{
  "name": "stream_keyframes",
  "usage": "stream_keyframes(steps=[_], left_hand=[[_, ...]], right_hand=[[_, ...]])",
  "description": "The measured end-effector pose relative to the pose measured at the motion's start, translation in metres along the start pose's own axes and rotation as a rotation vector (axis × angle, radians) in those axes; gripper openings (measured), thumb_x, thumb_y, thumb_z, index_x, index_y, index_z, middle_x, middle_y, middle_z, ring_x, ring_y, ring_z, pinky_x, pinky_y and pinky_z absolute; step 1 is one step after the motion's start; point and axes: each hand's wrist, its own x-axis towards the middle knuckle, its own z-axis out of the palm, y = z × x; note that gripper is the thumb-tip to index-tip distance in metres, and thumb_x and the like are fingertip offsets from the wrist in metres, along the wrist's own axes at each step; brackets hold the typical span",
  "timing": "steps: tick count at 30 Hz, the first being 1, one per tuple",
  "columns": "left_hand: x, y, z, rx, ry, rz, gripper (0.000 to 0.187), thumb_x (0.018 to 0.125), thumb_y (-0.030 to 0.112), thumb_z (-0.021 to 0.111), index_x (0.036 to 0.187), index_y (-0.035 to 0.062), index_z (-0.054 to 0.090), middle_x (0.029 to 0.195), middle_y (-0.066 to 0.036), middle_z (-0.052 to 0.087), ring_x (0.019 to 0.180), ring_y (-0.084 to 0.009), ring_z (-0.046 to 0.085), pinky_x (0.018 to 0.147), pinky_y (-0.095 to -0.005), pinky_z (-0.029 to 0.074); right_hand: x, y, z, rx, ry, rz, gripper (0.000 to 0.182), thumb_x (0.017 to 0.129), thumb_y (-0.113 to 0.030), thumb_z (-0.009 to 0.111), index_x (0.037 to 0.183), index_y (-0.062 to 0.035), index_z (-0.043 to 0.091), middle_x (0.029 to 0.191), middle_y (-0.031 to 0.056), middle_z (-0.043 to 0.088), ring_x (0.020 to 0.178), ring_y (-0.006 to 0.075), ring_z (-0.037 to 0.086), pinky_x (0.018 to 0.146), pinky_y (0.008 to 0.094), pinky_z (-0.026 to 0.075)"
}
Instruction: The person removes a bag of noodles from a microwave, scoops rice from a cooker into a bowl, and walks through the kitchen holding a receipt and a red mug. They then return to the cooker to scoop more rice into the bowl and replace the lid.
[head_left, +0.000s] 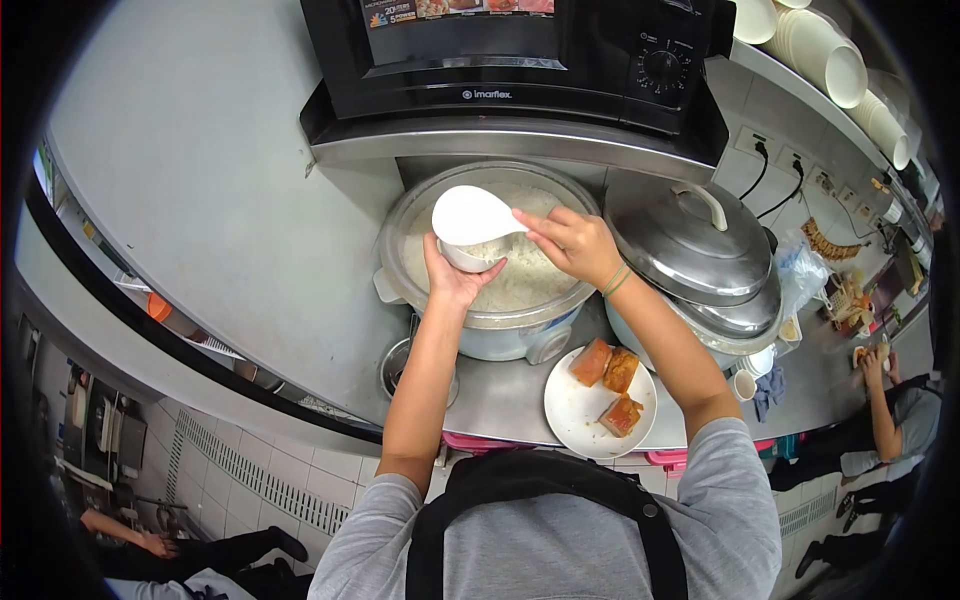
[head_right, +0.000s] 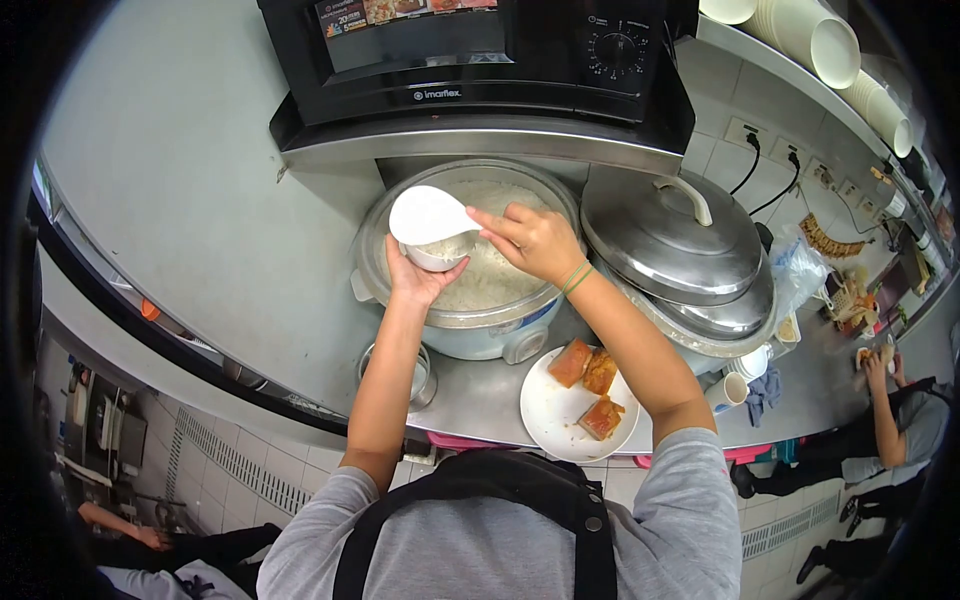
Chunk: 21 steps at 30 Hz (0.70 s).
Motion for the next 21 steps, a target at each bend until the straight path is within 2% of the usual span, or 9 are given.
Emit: stream_keyframes(steps=[4,7,9,11,12,13,14,19,21], left_hand=[[-0.006,0.002,0.002,0.064,-0.013,0.018,0.068,0.079,0.058,0.038,0.128,0.0102,0.043,0.128,-0.016,0.045,0.115,-0.0333,0.046,0.086,-0.0518,0.044],[-0.006,0.002,0.000,0.050,-0.002,0.014,0.069,0.080,0.060,0.035,0.127,0.0105,0.043,0.127,-0.015,0.045,0.113,-0.0332,0.047,0.085,-0.0505,0.045],[-0.002,0.003,-0.005,0.032,0.016,0.016,0.069,0.081,0.061,0.034,0.127,0.0107,0.043,0.126,-0.015,0.046,0.112,-0.0330,0.048,0.084,-0.0495,0.046],[-0.001,0.006,-0.010,0.046,-0.055,-0.040,0.073,0.082,0.064,0.029,0.128,0.0099,0.043,0.122,-0.016,0.050,0.104,-0.0350,0.055,0.073,-0.0448,0.053],[-0.002,0.007,-0.009,0.045,-0.053,-0.038,0.073,0.082,0.064,0.029,0.128,0.0099,0.043,0.122,-0.016,0.050,0.104,-0.0350,0.055,0.073,-0.0448,0.053],[-0.004,0.008,-0.009,0.070,-0.103,-0.076,0.074,0.081,0.064,0.029,0.129,0.0087,0.042,0.120,-0.018,0.051,0.099,-0.0398,0.057,0.063,-0.0391,0.056],[-0.007,0.010,-0.007,0.096,-0.153,-0.114,0.076,0.081,0.064,0.030,0.130,0.0075,0.041,0.118,-0.021,0.052,0.093,-0.0447,0.059,0.053,-0.0333,0.059],[-0.010,0.016,-0.012,0.020,-0.215,-0.214,0.078,0.080,0.065,0.029,0.130,0.0067,0.041,0.118,-0.022,0.052,0.093,-0.0461,0.059,0.051,-0.0323,0.059],[-0.012,0.014,-0.012,-0.010,-0.255,-0.254,0.077,0.080,0.065,0.030,0.130,0.0066,0.042,0.118,-0.022,0.052,0.093,-0.0466,0.059,0.051,-0.0321,0.059]], right_hand=[[-0.018,0.016,0.020,0.008,-0.014,-0.054,0.037,0.079,-0.024,0.066,0.116,-0.0234,0.062,0.061,0.0020,0.044,0.048,0.0180,0.049,0.044,0.0310,0.042],[-0.023,0.008,0.020,0.002,0.048,-0.009,0.038,0.078,-0.022,0.067,0.116,-0.0223,0.062,0.061,0.0026,0.044,0.048,0.0176,0.049,0.045,0.0312,0.043],[-0.025,-0.001,0.020,0.122,0.144,0.010,0.039,0.078,-0.019,0.067,0.117,-0.0214,0.062,0.062,0.0031,0.044,0.049,0.0174,0.048,0.046,0.0312,0.043],[-0.029,0.003,0.024,0.109,0.104,-0.017,0.039,0.078,-0.017,0.067,0.117,-0.0212,0.061,0.062,0.0032,0.044,0.049,0.0174,0.048,0.047,0.0313,0.043],[-0.031,0.006,0.027,0.094,0.068,-0.041,0.040,0.078,-0.016,0.067,0.117,-0.0210,0.061,0.063,0.0034,0.045,0.050,0.0174,0.048,0.047,0.0314,0.043],[-0.034,0.009,0.029,0.097,0.069,-0.042,0.040,0.078,-0.016,0.067,0.117,-0.0210,0.061,0.063,0.0034,0.045,0.050,0.0174,0.048,0.047,0.0314,0.043],[-0.034,0.011,0.029,0.101,0.065,0.005,0.040,0.078,-0.016,0.067,0.117,-0.0210,0.061,0.064,0.0034,0.046,0.051,0.0173,0.048,0.048,0.0313,0.043],[-0.036,0.006,0.030,0.300,0.133,0.117,0.038,0.079,-0.014,0.066,0.117,-0.0195,0.062,0.065,0.0056,0.048,0.052,0.0171,0.048,0.048,0.0288,0.042],[-0.043,0.004,0.032,0.441,-0.038,0.267,0.032,0.084,-0.012,0.062,0.116,-0.0142,0.063,0.062,0.0037,0.049,0.053,0.0133,0.049,0.047,0.0257,0.040]])
